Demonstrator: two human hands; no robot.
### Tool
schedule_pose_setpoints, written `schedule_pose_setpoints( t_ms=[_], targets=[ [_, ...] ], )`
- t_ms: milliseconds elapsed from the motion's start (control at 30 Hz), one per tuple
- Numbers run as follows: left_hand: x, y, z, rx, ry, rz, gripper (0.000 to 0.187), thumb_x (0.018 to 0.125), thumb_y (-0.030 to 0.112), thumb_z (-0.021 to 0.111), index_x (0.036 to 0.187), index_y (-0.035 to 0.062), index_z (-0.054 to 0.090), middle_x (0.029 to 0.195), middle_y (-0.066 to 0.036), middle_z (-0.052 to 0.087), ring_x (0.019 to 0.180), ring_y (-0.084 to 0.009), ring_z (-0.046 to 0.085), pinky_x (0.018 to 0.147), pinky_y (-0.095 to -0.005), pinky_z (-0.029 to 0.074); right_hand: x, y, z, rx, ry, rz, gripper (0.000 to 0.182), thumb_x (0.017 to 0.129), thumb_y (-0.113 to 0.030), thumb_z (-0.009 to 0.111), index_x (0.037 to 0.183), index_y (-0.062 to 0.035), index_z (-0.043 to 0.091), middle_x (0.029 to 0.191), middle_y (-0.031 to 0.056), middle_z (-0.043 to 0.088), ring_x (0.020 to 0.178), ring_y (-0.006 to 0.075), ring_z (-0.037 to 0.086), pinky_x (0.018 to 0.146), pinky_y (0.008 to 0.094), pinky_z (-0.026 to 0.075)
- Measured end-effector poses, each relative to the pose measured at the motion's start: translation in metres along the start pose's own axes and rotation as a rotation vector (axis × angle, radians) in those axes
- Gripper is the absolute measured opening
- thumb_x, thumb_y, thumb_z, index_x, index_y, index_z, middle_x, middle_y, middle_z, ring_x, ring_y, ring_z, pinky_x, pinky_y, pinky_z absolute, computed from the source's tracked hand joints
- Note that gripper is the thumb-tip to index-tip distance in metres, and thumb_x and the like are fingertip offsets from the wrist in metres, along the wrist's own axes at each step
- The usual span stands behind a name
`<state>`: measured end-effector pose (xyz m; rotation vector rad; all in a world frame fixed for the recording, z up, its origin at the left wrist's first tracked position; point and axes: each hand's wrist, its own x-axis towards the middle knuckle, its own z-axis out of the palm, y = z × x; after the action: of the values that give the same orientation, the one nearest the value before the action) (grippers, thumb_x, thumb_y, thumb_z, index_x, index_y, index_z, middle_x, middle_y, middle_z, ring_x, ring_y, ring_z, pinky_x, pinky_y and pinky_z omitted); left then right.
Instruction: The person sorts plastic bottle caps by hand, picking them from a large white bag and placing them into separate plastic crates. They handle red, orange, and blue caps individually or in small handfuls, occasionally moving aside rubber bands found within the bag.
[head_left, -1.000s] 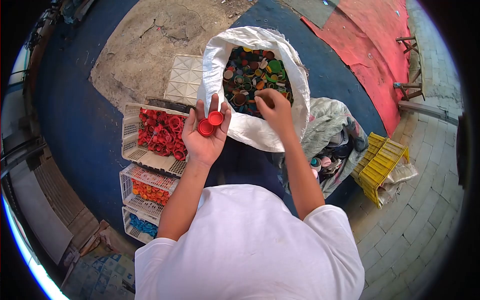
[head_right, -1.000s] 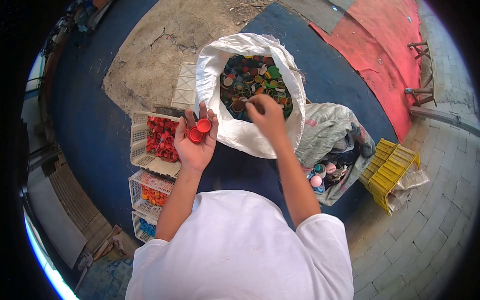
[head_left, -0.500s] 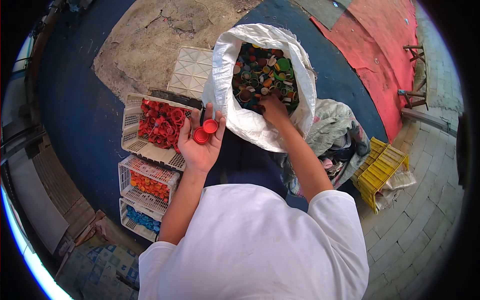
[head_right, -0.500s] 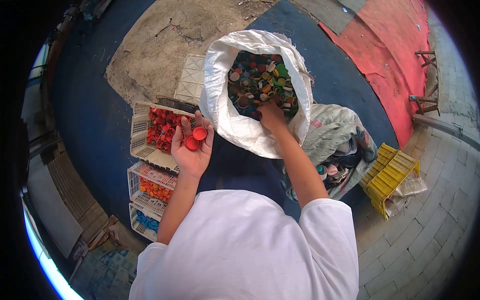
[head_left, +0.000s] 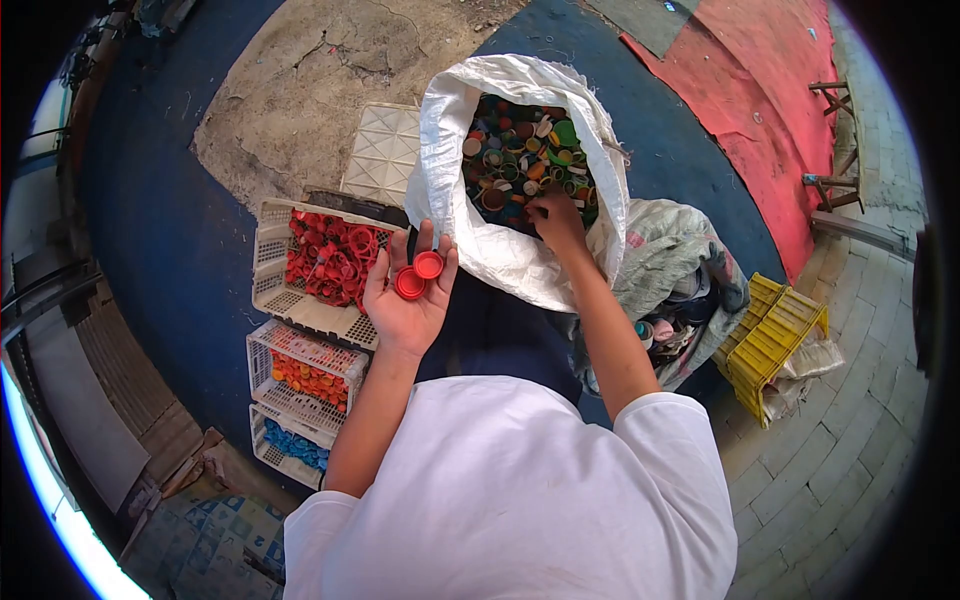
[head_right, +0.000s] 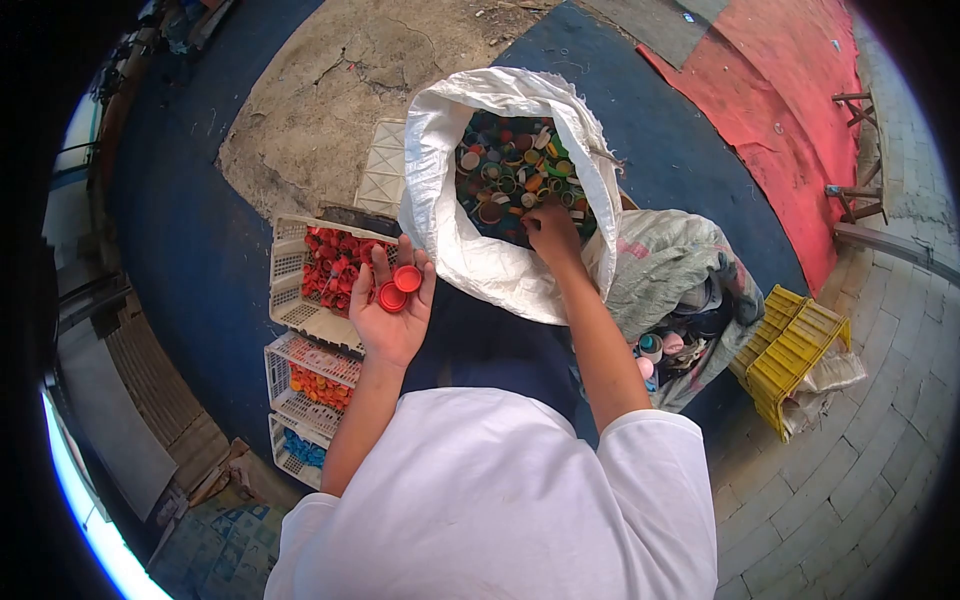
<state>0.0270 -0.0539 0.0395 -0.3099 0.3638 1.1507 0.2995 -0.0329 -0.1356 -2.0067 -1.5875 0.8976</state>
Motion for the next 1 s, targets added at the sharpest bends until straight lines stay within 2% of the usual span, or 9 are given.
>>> schedule_pose_setpoints(
  t_ms=[133, 233, 333, 467, 567, 667, 767, 900, 1000],
  targets=[
    [0.002, -0.003, 0.001, -0.008, -0.009, -0.014, 0.032, 0.102, 0.030, 0.050, 0.121, 0.0121, 0.069, 0.142, -0.016, 0.055, 0.132, -0.0362, 0.050, 0.115, -0.0510, 0.039, -0.001, -0.002, -0.001, 0.116, 0.030, 0.085, 0.013, 0.084, -0.012, 0.071, 0.094, -0.0070, 0.077, 0.100, 0.0148, 0.069, 0.096, 0.0321, 0.067, 0.085, 0.0402, 0.052],
    [0.001, -0.005, 0.003, -0.005, -0.006, -0.016, 0.032, 0.102, 0.031, 0.050, 0.121, 0.0120, 0.069, 0.141, -0.016, 0.056, 0.132, -0.0361, 0.051, 0.116, -0.0508, 0.039, -0.002, -0.007, -0.007, 0.637, 0.001, 0.415, 0.017, 0.086, -0.015, 0.070, 0.098, -0.0049, 0.077, 0.097, 0.0122, 0.073, 0.092, 0.0251, 0.071, 0.083, 0.0362, 0.053],
    [0.001, -0.006, 0.002, 0.003, -0.014, -0.011, 0.032, 0.102, 0.031, 0.050, 0.120, 0.0120, 0.069, 0.141, -0.016, 0.056, 0.131, -0.0362, 0.051, 0.115, -0.0507, 0.039, 0.001, 0.009, -0.007, 0.436, 0.116, 0.297, 0.022, 0.089, -0.019, 0.070, 0.103, -0.0035, 0.075, 0.093, 0.0091, 0.075, 0.087, 0.0191, 0.071, 0.080, 0.0319, 0.053],
    [-0.001, -0.006, 0.002, -0.001, 0.001, 0.002, 0.032, 0.102, 0.031, 0.050, 0.120, 0.0118, 0.069, 0.142, -0.016, 0.055, 0.131, -0.0365, 0.052, 0.115, -0.0508, 0.039, 0.004, 0.028, -0.005, 0.600, 0.216, 0.422, 0.023, 0.091, -0.021, 0.068, 0.104, -0.0028, 0.075, 0.092, 0.0078, 0.075, 0.085, 0.0176, 0.070, 0.078, 0.0304, 0.052],
    [-0.003, -0.006, 0.000, -0.007, -0.012, 0.012, 0.032, 0.102, 0.031, 0.050, 0.120, 0.0119, 0.069, 0.142, -0.016, 0.055, 0.131, -0.0365, 0.052, 0.115, -0.0509, 0.040, 0.004, 0.034, -0.001, 0.625, 0.245, 0.308, 0.022, 0.092, -0.022, 0.067, 0.104, -0.0046, 0.074, 0.091, 0.0098, 0.075, 0.086, 0.0207, 0.071, 0.078, 0.0325, 0.052],
    [-0.008, -0.009, -0.004, -0.016, -0.021, 0.015, 0.032, 0.102, 0.031, 0.049, 0.121, 0.0123, 0.068, 0.142, -0.016, 0.055, 0.131, -0.0363, 0.051, 0.115, -0.0507, 0.039, -0.002, 0.003, -0.010, 0.258, 0.116, 0.167, 0.020, 0.091, -0.021, 0.065, 0.103, -0.0084, 0.074, 0.093, 0.0136, 0.074, 0.088, 0.0283, 0.071, 0.079, 0.0362, 0.053],
    [-0.012, -0.011, -0.010, -0.019, -0.020, 0.036, 0.032, 0.103, 0.030, 0.049, 0.121, 0.0129, 0.068, 0.143, -0.016, 0.055, 0.131, -0.0358, 0.051, 0.115, -0.0503, 0.039, -0.001, -0.014, -0.007, 0.058, -0.022, 0.127, 0.020, 0.089, -0.021, 0.065, 0.104, -0.0117, 0.074, 0.096, 0.0161, 0.072, 0.092, 0.0350, 0.069, 0.080, 0.0411, 0.053],
    [-0.021, -0.014, -0.019, -0.030, -0.017, 0.051, 0.032, 0.103, 0.029, 0.048, 0.122, 0.0134, 0.068, 0.143, -0.015, 0.054, 0.132, -0.0351, 0.051, 0.115, -0.0498, 0.039, 0.003, -0.026, -0.005, -0.107, -0.209, 0.148, 0.021, 0.086, -0.021, 0.064, 0.103, -0.0134, 0.075, 0.099, 0.0160, 0.072, 0.093, 0.0347, 0.069, 0.080, 0.0448, 0.055],
    [-0.026, -0.014, -0.022, -0.016, -0.004, 0.061, 0.032, 0.104, 0.029, 0.047, 0.122, 0.0135, 0.068, 0.144, -0.014, 0.054, 0.133, -0.0347, 0.050, 0.116, -0.0494, 0.039, -0.004, -0.021, 0.003, -0.200, -0.159, 0.149, 0.021, 0.086, -0.021, 0.063, 0.101, -0.0160, 0.076, 0.098, 0.0156, 0.072, 0.094, 0.0341, 0.070, 0.081, 0.0455, 0.055]
  ],
)
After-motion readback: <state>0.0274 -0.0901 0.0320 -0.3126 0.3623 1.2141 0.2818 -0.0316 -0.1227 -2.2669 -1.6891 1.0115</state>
